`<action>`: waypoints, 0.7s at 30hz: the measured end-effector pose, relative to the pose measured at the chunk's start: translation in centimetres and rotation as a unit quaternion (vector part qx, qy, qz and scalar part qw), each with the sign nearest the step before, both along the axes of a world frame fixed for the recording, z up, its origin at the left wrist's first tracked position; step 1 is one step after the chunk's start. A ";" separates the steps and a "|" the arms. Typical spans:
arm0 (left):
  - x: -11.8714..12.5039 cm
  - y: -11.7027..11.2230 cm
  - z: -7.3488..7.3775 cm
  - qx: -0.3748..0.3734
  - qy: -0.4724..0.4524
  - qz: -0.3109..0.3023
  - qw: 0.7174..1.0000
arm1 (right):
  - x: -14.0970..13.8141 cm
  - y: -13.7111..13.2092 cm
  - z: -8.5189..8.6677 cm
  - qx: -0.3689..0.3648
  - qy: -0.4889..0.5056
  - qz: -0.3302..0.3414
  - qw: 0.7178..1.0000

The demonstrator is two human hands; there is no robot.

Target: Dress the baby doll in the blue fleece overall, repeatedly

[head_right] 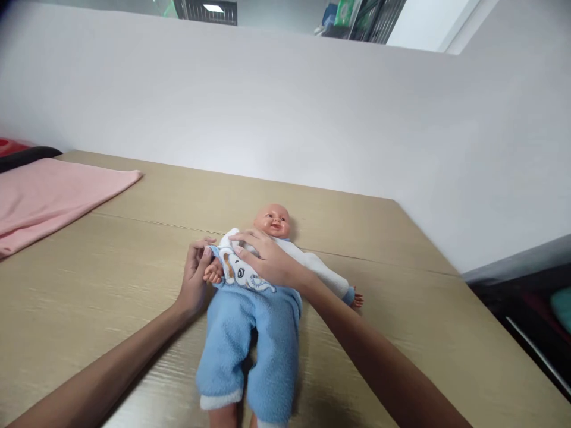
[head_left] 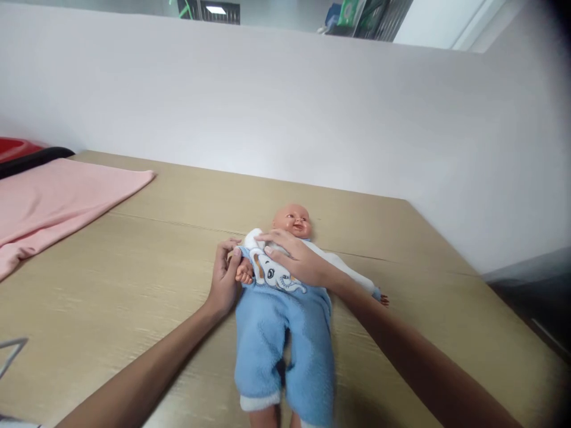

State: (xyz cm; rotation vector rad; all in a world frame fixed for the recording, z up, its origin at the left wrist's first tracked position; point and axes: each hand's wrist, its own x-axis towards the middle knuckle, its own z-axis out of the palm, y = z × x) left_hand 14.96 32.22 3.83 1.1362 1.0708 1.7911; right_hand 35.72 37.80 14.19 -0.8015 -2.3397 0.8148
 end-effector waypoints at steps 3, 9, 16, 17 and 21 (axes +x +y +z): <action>-0.7 1.1 -0.4 -0.057 -0.028 -0.048 0.997 | 0.1 -1.7 -0.2 -0.016 -0.008 -0.069 0.997; -1.4 3.8 -0.7 -0.125 -0.085 -0.143 0.978 | 0.0 -1.3 -2.5 -0.143 0.119 -0.117 0.976; -2.0 4.3 -0.5 -0.093 -0.025 -0.168 0.981 | 1.6 0.6 -4.3 -0.298 0.235 -0.147 0.913; -2.0 4.6 -0.5 -0.097 -0.029 -0.175 0.979 | 1.7 0.7 -4.4 -0.306 0.235 -0.146 0.911; -1.5 6.8 -0.5 -0.124 -0.027 -0.192 0.973 | 1.6 0.6 -4.6 -0.333 0.246 -0.139 0.900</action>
